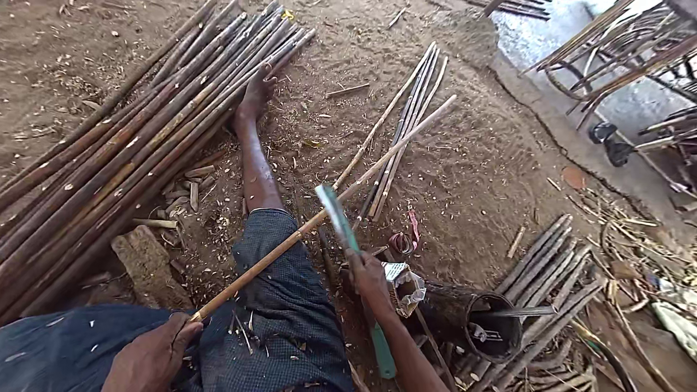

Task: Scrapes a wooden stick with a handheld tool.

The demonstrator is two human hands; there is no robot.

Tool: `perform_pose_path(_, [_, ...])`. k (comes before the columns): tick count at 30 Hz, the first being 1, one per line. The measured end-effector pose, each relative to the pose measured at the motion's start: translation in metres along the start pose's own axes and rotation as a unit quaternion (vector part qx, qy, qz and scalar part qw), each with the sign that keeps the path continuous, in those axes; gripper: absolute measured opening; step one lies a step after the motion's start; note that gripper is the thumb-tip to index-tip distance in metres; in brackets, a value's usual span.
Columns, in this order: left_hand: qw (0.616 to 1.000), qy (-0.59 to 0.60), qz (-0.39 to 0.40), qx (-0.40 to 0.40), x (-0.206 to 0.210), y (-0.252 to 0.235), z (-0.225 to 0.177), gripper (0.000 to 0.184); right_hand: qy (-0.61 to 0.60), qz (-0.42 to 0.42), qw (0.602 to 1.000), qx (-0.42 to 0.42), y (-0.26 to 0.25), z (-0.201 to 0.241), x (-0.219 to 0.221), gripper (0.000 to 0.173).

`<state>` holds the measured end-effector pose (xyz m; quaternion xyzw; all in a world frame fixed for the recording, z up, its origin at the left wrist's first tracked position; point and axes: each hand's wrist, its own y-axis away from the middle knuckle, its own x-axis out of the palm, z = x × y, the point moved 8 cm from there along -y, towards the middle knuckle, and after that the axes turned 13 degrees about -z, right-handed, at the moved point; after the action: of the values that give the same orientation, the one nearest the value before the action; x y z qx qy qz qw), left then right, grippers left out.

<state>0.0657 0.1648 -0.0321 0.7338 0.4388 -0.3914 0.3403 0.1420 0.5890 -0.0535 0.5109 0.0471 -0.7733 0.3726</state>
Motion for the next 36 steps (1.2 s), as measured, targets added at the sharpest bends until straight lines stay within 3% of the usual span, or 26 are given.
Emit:
perform_pose_path(1, [1.0,-0.016,-0.025,0.009,0.0,0.005,-0.006,0.07,-0.009,-0.008,1.0,0.009,-0.001,-0.002,-0.002,0.057])
perform_pose_path(4, [0.993,-0.054,-0.101,0.029,-0.005,0.012,-0.011,0.072,0.1,0.145,0.978,-0.111,0.041,0.028,0.021,0.053])
perform_pose_path(5, [0.993,-0.055,-0.101,0.031,-0.006,0.012,-0.011,0.072,0.114,0.155,0.974,-0.118,0.043,0.03,0.021,0.054])
perform_pose_path(9, [0.983,-0.074,-0.159,0.055,-0.002,0.016,-0.015,0.068,-0.01,0.017,1.0,-0.015,0.006,0.009,-0.007,0.061])
perform_pose_path(11, [0.974,-0.094,-0.198,0.053,-0.005,0.022,-0.016,0.069,0.048,0.059,0.995,-0.061,0.019,0.032,0.002,0.052])
perform_pose_path(13, [0.977,-0.086,-0.185,0.053,-0.008,0.03,-0.016,0.067,0.048,0.114,0.99,-0.064,0.023,0.028,0.002,0.051])
perform_pose_path(17, [0.976,-0.088,-0.193,0.057,-0.003,0.023,-0.02,0.066,-0.043,0.065,0.997,-0.017,0.009,0.002,-0.007,0.063])
perform_pose_path(19, [0.974,-0.09,-0.201,0.054,-0.004,0.021,-0.019,0.066,0.045,0.15,0.983,-0.094,0.039,0.027,0.015,0.054])
perform_pose_path(21, [0.978,-0.084,-0.184,0.051,-0.005,0.02,-0.018,0.065,0.09,0.177,0.973,-0.115,0.05,0.032,0.019,0.054])
perform_pose_path(24, [0.993,-0.043,-0.104,0.032,-0.001,0.011,-0.008,0.068,-0.032,0.033,0.999,-0.004,0.011,-0.005,-0.004,0.065])
perform_pose_path(25, [0.997,-0.021,-0.067,0.016,0.003,0.008,-0.002,0.071,-0.036,0.019,0.999,-0.006,0.01,-0.008,-0.003,0.064])
perform_pose_path(28, [0.999,0.036,-0.002,-0.012,0.008,0.0,0.015,0.072,0.09,0.121,0.979,-0.137,0.041,0.026,0.023,0.051])
perform_pose_path(29, [0.998,0.057,0.019,-0.018,0.009,-0.001,0.018,0.071,0.092,0.124,0.98,-0.124,0.041,0.025,0.02,0.051])
perform_pose_path(32, [0.996,0.077,0.044,-0.017,0.015,-0.006,0.019,0.072,-0.052,0.022,0.998,0.001,0.01,-0.005,-0.001,0.064])
perform_pose_path(33, [0.996,0.082,0.041,-0.021,0.016,-0.005,0.019,0.072,-0.056,0.013,0.998,0.002,0.011,-0.003,0.001,0.063])
perform_pose_path(36, [0.994,0.105,0.036,-0.025,0.013,-0.003,0.024,0.07,0.025,0.099,0.991,-0.085,0.035,0.016,0.019,0.048])
